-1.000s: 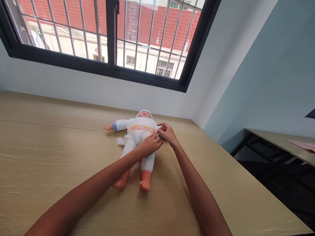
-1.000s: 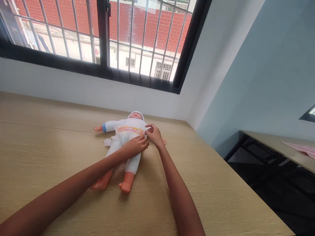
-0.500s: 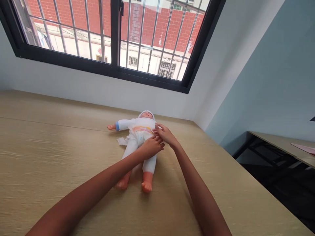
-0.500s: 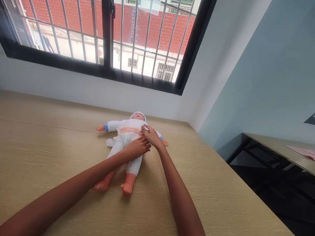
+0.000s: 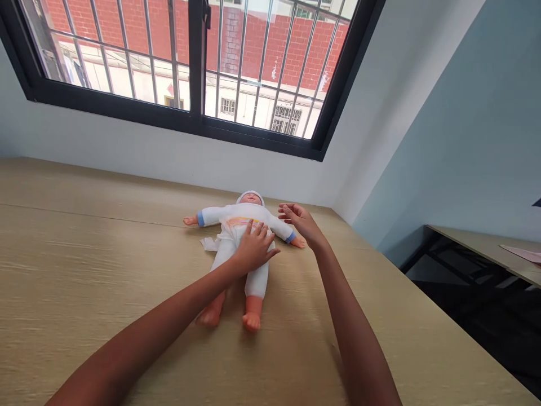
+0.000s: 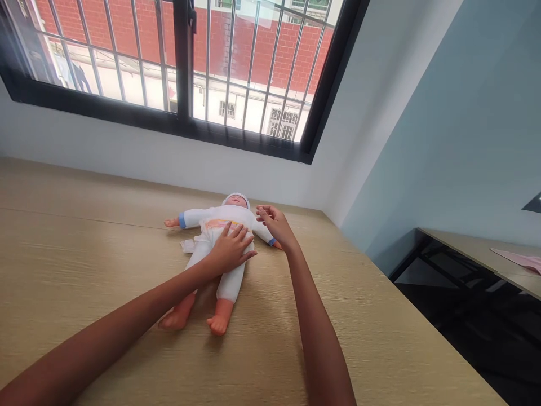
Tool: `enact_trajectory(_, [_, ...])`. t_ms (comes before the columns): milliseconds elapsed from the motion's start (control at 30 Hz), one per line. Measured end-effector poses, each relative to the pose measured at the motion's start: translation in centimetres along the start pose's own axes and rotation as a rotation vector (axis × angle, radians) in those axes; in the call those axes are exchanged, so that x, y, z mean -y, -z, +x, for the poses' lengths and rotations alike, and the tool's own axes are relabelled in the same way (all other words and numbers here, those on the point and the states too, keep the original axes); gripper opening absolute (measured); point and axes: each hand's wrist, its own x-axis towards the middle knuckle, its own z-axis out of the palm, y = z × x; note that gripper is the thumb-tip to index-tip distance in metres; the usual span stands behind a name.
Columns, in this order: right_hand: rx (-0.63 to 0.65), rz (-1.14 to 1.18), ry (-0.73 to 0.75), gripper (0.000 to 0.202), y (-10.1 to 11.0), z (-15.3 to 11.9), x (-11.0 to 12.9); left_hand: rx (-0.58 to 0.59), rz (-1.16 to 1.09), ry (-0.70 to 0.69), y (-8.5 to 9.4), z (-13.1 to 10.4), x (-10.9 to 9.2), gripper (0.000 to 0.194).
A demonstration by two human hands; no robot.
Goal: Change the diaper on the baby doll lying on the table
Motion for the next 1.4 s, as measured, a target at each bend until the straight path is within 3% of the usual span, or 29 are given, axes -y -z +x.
enact_trajectory(200, [0.003, -0.037, 0.042, 0.029, 0.3, -0.3, 0.3, 0.106, -0.246, -0.035, 1.8, 0.9, 2.1, 0.040])
enact_trajectory(300, [0.011, -0.078, 0.056, 0.030, 0.1, -0.4, 0.4, 0.162, -0.397, -0.020, 4.0, 1.8, 5.2, 0.034])
enact_trajectory(400, [0.029, -0.140, 0.070, 0.030, -0.5, -0.5, 0.5, 0.148, -0.448, 0.147, 5.8, 1.8, 9.4, 0.031])
enact_trajectory(500, [0.065, -0.237, 0.115, 0.026, -1.7, -1.0, 1.0, 0.246, -0.438, 0.340, 5.6, 0.6, 13.3, 0.030])
enact_trajectory(600, [0.142, -0.363, 0.206, 0.020, -3.9, -1.8, 1.9, 0.426, -0.464, 0.469, 3.6, -0.8, 15.5, 0.031])
enact_trajectory(800, [0.406, -0.736, 0.358, 0.012, -11.4, -1.8, 2.9, 0.636, -0.540, 0.603, 0.3, -1.7, 16.2, 0.031])
enact_trajectory(933, [0.433, -1.041, 0.349, 0.025, -16.3, -0.4, 1.9, 0.649, -0.551, 0.661, 0.7, -1.9, 17.0, 0.031])
enact_trajectory(1033, [0.390, -1.170, 0.311, 0.029, -18.5, 0.2, 0.8, 0.637, -0.562, 0.682, 2.0, -2.0, 18.2, 0.031])
enact_trajectory(1133, [0.311, -1.199, 0.290, 0.027, -19.0, 0.4, 0.0, 0.572, -0.574, 0.687, 3.4, -1.7, 18.8, 0.030])
enact_trajectory(1300, [0.155, -1.156, 0.249, 0.026, -17.6, 1.4, -0.6, 0.419, -0.634, 0.701, 4.8, -0.9, 18.1, 0.034])
enact_trajectory(1400, [0.119, -1.117, 0.216, 0.026, -16.6, 2.2, -0.9, 0.452, -0.710, 0.706, 5.1, -0.9, 17.4, 0.034])
